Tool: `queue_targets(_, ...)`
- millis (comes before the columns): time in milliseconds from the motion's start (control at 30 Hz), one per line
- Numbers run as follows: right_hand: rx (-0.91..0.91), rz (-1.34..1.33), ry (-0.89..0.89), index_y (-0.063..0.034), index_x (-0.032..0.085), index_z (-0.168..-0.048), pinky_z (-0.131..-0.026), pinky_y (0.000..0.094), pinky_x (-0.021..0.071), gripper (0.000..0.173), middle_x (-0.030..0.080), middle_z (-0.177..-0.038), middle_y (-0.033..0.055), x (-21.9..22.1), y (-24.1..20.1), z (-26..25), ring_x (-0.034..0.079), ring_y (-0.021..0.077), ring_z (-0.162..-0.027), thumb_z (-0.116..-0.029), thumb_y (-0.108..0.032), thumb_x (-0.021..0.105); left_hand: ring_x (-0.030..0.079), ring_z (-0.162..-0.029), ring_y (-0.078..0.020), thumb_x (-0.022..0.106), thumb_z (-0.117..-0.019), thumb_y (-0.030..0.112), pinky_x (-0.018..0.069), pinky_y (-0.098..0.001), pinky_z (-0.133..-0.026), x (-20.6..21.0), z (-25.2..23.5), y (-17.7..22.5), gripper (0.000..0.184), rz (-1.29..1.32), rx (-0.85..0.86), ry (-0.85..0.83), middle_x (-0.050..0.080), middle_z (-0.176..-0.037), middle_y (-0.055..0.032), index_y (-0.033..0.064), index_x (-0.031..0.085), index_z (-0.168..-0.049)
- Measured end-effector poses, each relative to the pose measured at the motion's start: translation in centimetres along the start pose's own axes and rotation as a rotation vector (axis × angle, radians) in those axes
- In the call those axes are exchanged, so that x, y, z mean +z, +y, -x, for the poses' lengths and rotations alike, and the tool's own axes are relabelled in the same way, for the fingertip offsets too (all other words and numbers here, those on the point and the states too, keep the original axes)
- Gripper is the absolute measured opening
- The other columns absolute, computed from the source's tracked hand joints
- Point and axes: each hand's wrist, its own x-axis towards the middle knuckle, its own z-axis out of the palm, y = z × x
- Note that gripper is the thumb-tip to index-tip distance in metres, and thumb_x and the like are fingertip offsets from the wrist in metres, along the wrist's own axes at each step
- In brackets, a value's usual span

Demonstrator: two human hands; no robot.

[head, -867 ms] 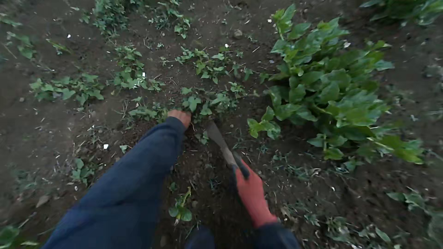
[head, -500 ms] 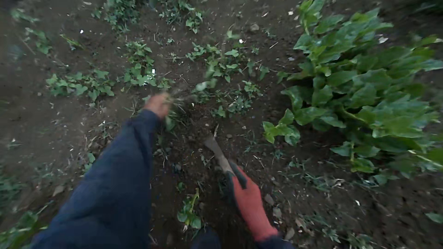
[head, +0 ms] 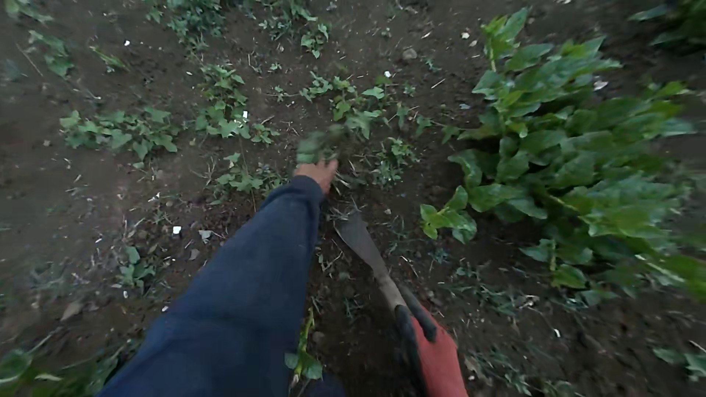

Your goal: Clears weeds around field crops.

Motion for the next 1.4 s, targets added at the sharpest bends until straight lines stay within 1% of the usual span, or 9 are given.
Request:
queue_targets(200,-0.111,0.272,-0.029,-0.0169,0.056,-0.148,-0.098,0.0532,0.0529,0.044,0.070,-0.124,0.0160,4.6,-4.7,-7.3,0.070,0.0299,-0.109,-0.1061,-0.029,0.053,0.062,-0.121,-0.0489,0.067,-0.0974,0.022,0.0494,-0.0697,-0.095,-2.2,0.8,-4.5,0.046,0.046,-0.115,-0.012,0.065,-0.127,-0.0278,0.0081,0.058,-0.140)
queue_targets(400,-0.133,0.252,-0.135,-0.0084,0.058,-0.144,-0.088,0.0457,0.0596,0.043,0.071,-0.123,0.0151,-3.7,0.4,2.0,0.072,0.0211,-0.098,-0.1041,-0.023,0.056,0.062,-0.112,-0.0575,0.056,-0.1047,0.041,0.0433,-0.0795,-0.092,-6.0,11.8,-20.2,0.054,0.251,-0.399,0.375,0.065,-0.118,-0.0363,0.0002,0.054,-0.139)
queue_targets(533,-0.064,0.245,-0.227,-0.0162,0.059,-0.145,-0.102,0.0510,0.0520,0.041,0.069,-0.128,0.0135,6.4,-2.7,-4.9,0.068,0.0265,-0.115,-0.1050,-0.026,0.056,0.066,-0.118,-0.0416,0.068,-0.0999,0.034,0.0497,-0.0659,-0.101,-1.0,11.6,-13.2,0.051,0.379,-0.103,0.278,0.065,-0.130,-0.0249,0.0040,0.058,-0.140)
queue_targets(700,-0.047,0.213,-0.223,-0.0094,0.059,-0.144,-0.091,0.0496,0.0573,0.043,0.072,-0.121,0.0166,1.3,-0.4,0.9,0.072,0.0260,-0.103,-0.1033,-0.021,0.055,0.041,-0.139,-0.0548,0.081,-0.0846,0.021,0.0474,-0.0711,-0.096,6.4,9.6,-7.3,0.073,0.201,-0.129,-0.121,0.012,-0.172,-0.0162,0.0172,0.048,-0.149)
queue_targets(967,-0.483,0.552,-0.107,-0.0076,0.071,-0.129,-0.080,0.0610,0.0581,0.039,0.076,-0.100,0.0187,3.4,-3.2,1.0,0.075,0.0382,-0.090,-0.0925,-0.020,0.069,0.061,-0.119,-0.0456,0.085,-0.0703,-0.003,0.0545,-0.0663,-0.090,5.9,12.1,-15.6,0.068,0.011,-0.066,0.022,0.060,-0.136,-0.0192,0.0129,0.064,-0.133)
queue_targets(1067,-0.311,0.298,-0.154,-0.0002,0.061,-0.138,-0.089,0.0472,0.0601,0.040,0.074,-0.116,0.0180,-2.6,-0.9,3.7,0.074,0.0258,-0.098,-0.1008,-0.014,0.060,0.063,-0.115,-0.0492,0.087,-0.0727,0.001,0.0539,-0.0712,-0.086,4.2,18.8,-24.8,0.060,-0.026,-0.334,0.175,0.062,-0.133,-0.0234,0.0084,0.065,-0.128)
queue_targets(1133,-0.136,0.144,-0.168,-0.0100,0.057,-0.145,-0.071,0.0426,0.0606,0.043,0.072,-0.106,0.0124,-2.2,-0.6,1.5,0.070,0.0192,-0.079,-0.1050,-0.024,0.054,0.063,-0.112,-0.0541,0.085,-0.0791,0.007,0.0511,-0.0751,-0.086,3.4,22.6,-27.2,0.064,0.071,-0.559,0.238,0.061,-0.131,-0.0303,0.0020,0.056,-0.137)
queue_targets(1300,-0.202,0.369,-0.214,-0.0194,0.057,-0.148,-0.099,0.0558,0.0518,0.044,0.071,-0.124,0.0162,8.5,-7.2,-7.7,0.069,0.0319,-0.111,-0.1051,-0.030,0.054,0.066,-0.113,-0.0498,0.077,-0.0848,0.013,0.0505,-0.0713,-0.091,2.2,20.9,-17.4,0.063,0.164,-0.435,0.120,0.066,-0.128,-0.0271,0.0079,0.055,-0.143)
queue_targets(1400,-0.387,0.508,-0.173,-0.0124,0.065,-0.139,-0.090,0.0613,0.0551,0.041,0.075,-0.110,0.0197,4.4,-6.2,-4.8,0.073,0.0384,-0.100,-0.0998,-0.023,0.061,0.065,-0.113,-0.0497,0.072,-0.0859,0.008,0.0522,-0.0703,-0.085,1.9,17.4,-13.5,0.060,0.094,-0.222,0.004,0.061,-0.136,-0.0238,0.0135,0.055,-0.143)
